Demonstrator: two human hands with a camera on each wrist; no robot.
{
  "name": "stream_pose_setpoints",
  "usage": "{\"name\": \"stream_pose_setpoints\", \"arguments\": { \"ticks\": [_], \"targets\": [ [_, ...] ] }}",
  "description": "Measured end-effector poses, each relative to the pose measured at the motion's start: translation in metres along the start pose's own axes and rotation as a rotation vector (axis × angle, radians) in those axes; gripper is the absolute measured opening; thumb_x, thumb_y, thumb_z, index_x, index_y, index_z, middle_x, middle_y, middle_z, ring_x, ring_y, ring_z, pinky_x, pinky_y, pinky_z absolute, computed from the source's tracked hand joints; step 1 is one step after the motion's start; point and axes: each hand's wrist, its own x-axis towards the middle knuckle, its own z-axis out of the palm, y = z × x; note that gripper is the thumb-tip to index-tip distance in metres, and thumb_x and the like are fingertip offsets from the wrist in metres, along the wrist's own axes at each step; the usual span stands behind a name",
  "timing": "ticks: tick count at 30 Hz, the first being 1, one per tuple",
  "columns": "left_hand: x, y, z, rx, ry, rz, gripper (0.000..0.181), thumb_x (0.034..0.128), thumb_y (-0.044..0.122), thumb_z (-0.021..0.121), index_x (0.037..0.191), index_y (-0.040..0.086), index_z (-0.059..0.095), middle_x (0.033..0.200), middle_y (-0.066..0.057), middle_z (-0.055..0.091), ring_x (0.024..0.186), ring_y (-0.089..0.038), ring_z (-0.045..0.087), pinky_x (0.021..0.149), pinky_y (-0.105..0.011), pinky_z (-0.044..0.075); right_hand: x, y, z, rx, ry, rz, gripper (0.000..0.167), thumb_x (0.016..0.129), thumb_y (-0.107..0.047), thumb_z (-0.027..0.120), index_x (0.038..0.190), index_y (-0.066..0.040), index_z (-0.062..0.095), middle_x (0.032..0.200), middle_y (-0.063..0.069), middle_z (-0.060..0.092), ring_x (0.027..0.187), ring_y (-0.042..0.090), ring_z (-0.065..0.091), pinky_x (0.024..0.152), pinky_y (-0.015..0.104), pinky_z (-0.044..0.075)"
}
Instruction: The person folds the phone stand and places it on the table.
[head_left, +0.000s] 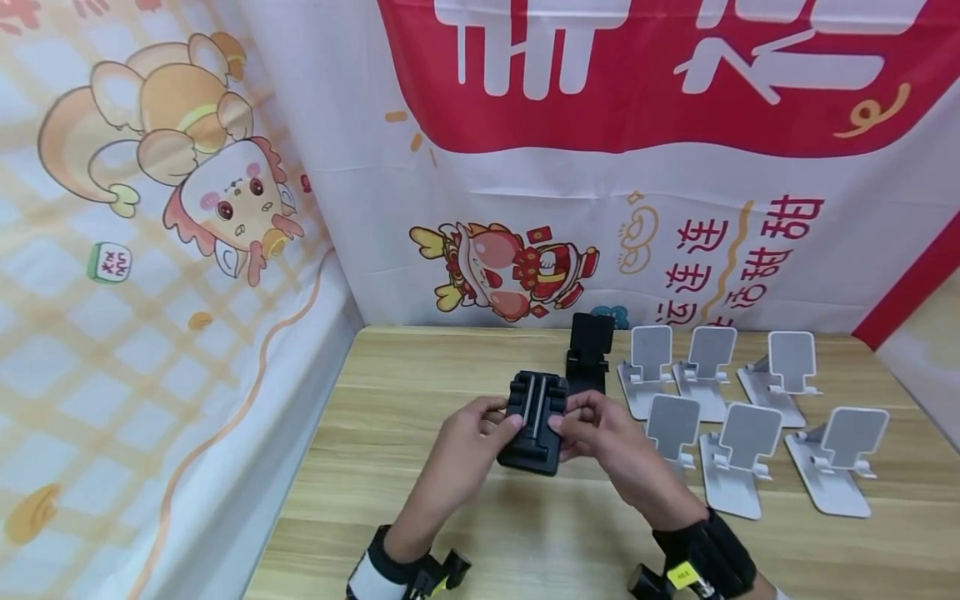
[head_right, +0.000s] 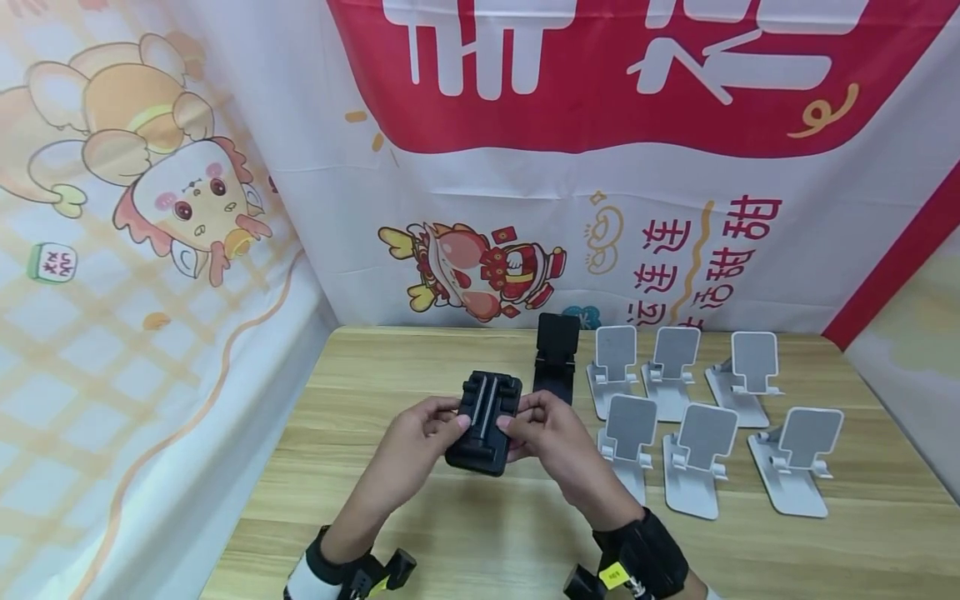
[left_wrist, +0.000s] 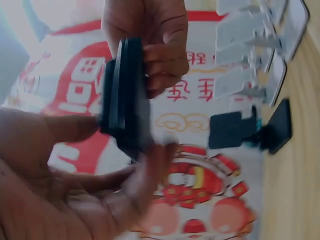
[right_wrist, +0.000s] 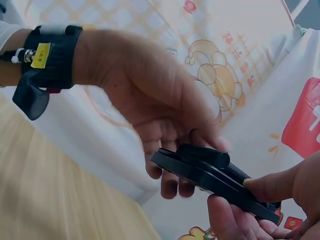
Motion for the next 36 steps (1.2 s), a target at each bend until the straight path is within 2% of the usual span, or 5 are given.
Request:
{"name": "stream_pose_setpoints", "arguments": {
  "ticks": [6, 10, 26, 31, 36],
  "targets": [
    [-0.009, 0.013, 0.019, 0.468, 0.064, 0.045, 0.087, 0.0909, 0.062, 0.068, 0.151, 0.003, 0.045, 0.125, -0.01, 0.05, 0.102, -0.021, 0.049, 0.084, -0.034, 0.049, 0.003, 0.004, 0.005, 0.004, 0.024, 0.012, 0.036, 0.102, -0.012, 0.062, 0.13, 0.001, 0.043, 0.108, 0.011, 0.056, 0.088, 0.018, 0.066, 0.083, 0.035, 0.063],
    [-0.01, 0.016, 0.027, 0.612, 0.138, 0.077, 0.09, 0.0866, 0.06, 0.075, 0.147, -0.001, 0.048, 0.123, -0.012, 0.051, 0.102, -0.021, 0.047, 0.086, -0.036, 0.05, 0.004, 0.004, 0.008, -0.003, 0.022, 0.011, 0.036, 0.101, -0.014, 0.063, 0.128, 0.001, 0.044, 0.105, 0.009, 0.054, 0.088, 0.018, 0.063, 0.082, 0.033, 0.063],
    [0.008, 0.003, 0.022, 0.635, 0.207, 0.077, 0.085, 0.0754, 0.064, 0.08, 0.128, 0.0, 0.06, 0.104, -0.008, 0.061, 0.084, -0.019, 0.055, 0.072, -0.037, 0.056, 0.009, 0.012, 0.013, -0.051, 0.051, -0.019, 0.038, 0.099, -0.009, 0.065, 0.13, -0.001, 0.046, 0.108, 0.015, 0.063, 0.085, 0.019, 0.069, 0.082, 0.037, 0.064],
    [0.027, -0.021, 0.006, 0.587, 0.259, 0.043, 0.073, 0.0701, 0.055, 0.081, 0.117, 0.001, 0.064, 0.097, -0.006, 0.062, 0.077, -0.018, 0.059, 0.063, -0.032, 0.054, 0.011, 0.016, 0.0, -0.2, 0.112, -0.054, 0.036, 0.1, -0.009, 0.06, 0.132, -0.002, 0.046, 0.113, 0.015, 0.066, 0.093, 0.02, 0.068, 0.086, 0.035, 0.059],
    [0.054, -0.058, -0.029, 0.559, 0.367, -0.037, 0.067, 0.0684, 0.049, 0.081, 0.11, -0.001, 0.065, 0.095, -0.011, 0.063, 0.081, -0.023, 0.06, 0.059, -0.032, 0.051, 0.014, 0.015, -0.028, -0.427, 0.207, -0.109, 0.039, 0.102, -0.018, 0.062, 0.134, -0.002, 0.046, 0.12, 0.016, 0.063, 0.105, 0.025, 0.061, 0.087, 0.034, 0.053]
  ]
}}
